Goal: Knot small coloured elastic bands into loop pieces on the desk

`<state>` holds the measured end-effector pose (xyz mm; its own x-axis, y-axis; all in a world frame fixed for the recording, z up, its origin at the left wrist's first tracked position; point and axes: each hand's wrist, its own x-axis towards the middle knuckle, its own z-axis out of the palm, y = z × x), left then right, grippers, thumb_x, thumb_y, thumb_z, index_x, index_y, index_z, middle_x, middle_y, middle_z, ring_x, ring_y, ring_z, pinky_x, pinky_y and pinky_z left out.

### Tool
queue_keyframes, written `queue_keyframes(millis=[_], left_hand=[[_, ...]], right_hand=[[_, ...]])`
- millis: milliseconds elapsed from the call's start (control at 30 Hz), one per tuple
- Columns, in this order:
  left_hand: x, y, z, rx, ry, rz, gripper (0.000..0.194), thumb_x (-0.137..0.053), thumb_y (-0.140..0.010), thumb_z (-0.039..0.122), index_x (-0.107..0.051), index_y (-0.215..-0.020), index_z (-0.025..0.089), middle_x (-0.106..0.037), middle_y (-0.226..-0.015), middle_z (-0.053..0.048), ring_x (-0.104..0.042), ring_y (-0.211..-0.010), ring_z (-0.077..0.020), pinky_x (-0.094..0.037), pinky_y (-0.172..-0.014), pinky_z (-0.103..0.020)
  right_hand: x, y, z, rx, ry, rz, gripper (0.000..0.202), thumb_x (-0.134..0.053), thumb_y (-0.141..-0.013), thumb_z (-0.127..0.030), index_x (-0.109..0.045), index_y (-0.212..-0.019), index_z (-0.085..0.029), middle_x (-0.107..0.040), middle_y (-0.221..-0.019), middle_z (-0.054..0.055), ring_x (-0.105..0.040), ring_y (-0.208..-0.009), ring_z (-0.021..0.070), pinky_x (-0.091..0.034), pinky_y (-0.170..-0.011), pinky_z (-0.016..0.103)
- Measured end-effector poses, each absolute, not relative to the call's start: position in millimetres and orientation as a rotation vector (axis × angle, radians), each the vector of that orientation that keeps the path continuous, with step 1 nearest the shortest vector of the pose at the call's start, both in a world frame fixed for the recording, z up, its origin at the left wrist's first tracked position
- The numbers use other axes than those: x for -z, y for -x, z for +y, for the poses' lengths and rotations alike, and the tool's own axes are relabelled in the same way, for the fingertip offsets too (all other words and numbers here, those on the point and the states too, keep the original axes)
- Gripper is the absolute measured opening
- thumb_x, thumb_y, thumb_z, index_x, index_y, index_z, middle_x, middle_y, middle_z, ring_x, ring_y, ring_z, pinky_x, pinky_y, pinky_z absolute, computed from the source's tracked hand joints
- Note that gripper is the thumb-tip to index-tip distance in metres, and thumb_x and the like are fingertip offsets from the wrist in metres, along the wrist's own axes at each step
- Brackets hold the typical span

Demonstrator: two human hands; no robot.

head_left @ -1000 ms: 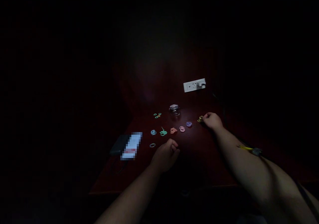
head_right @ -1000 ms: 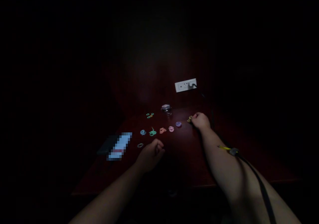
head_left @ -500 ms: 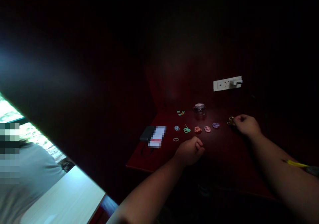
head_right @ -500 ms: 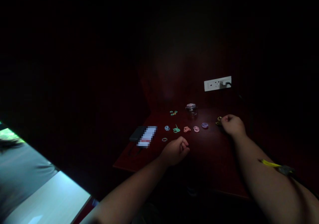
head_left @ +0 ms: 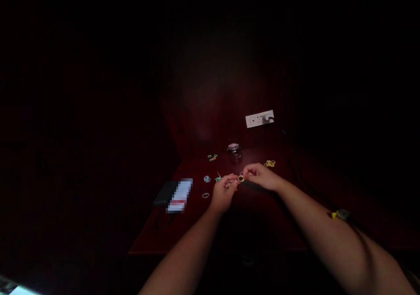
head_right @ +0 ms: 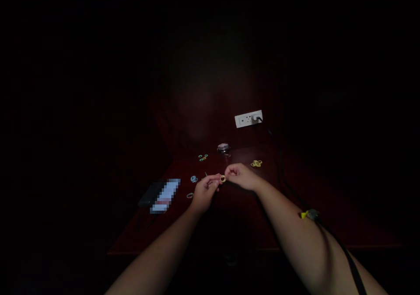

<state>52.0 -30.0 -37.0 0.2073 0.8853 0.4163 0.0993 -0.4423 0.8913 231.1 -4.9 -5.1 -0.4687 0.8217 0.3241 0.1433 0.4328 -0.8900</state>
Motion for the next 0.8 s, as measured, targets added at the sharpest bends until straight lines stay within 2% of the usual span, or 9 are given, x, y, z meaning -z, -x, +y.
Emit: queue_keyframes(millis=[167,333,633,800], left_hand=[[34.0,-53.4,-28.4,-1.326,-1.659,0.905,0.021,-0.060,-0.074,0.032,-0.061,-0.075,0.011,-0.063,-0.069,-0.006,-0.055,-0.062,-0.0108,-0.043,-0.060,-0.023],[32.8,-52.6,-29.0,-1.274,-1.664,0.903,0.023,-0.059,-0.074,0.035,-0.062,-0.073,0.012,-0.063,-0.067,-0.005,-0.054,-0.059,-0.0104,-0.041,-0.058,-0.022],[35.6,-53.3,-31.9,-1.248,-1.731,0.945,0.023,-0.055,-0.077,0.035,-0.058,-0.074,0.012,-0.061,-0.066,-0.004,-0.053,-0.060,-0.0104,-0.040,-0.059,-0.022],[36.0,-51.3,-32.6,-1.200,-1.756,0.991,0.023,-0.054,-0.077,0.036,-0.058,-0.077,0.013,-0.061,-0.067,-0.003,-0.052,-0.059,-0.0110,-0.040,-0.057,-0.022]], right_hand=[[-0.7,-218.7,-14.8,-1.222,0.748,-1.824,0.024,-0.060,-0.069,-0.036,-0.050,-0.064,-0.014,-0.050,-0.053,-0.004,-0.042,-0.048,0.0061,-0.029,-0.048,0.019],[-0.1,-215.6,-14.7,-1.259,0.741,-1.815,0.024,-0.060,-0.069,-0.035,-0.049,-0.065,-0.014,-0.053,-0.055,-0.002,-0.044,-0.050,0.0070,-0.029,-0.048,0.019],[8.9,-225.3,-6.4,-1.143,0.776,-1.814,0.016,-0.057,-0.068,-0.026,-0.047,-0.063,-0.014,-0.038,-0.050,-0.007,-0.030,-0.046,0.0050,-0.020,-0.044,0.018],[13.5,-221.6,-1.6,-1.137,0.815,-1.824,0.015,-0.056,-0.069,-0.026,-0.049,-0.065,-0.014,-0.044,-0.054,-0.005,-0.035,-0.048,0.0060,-0.024,-0.045,0.018]])
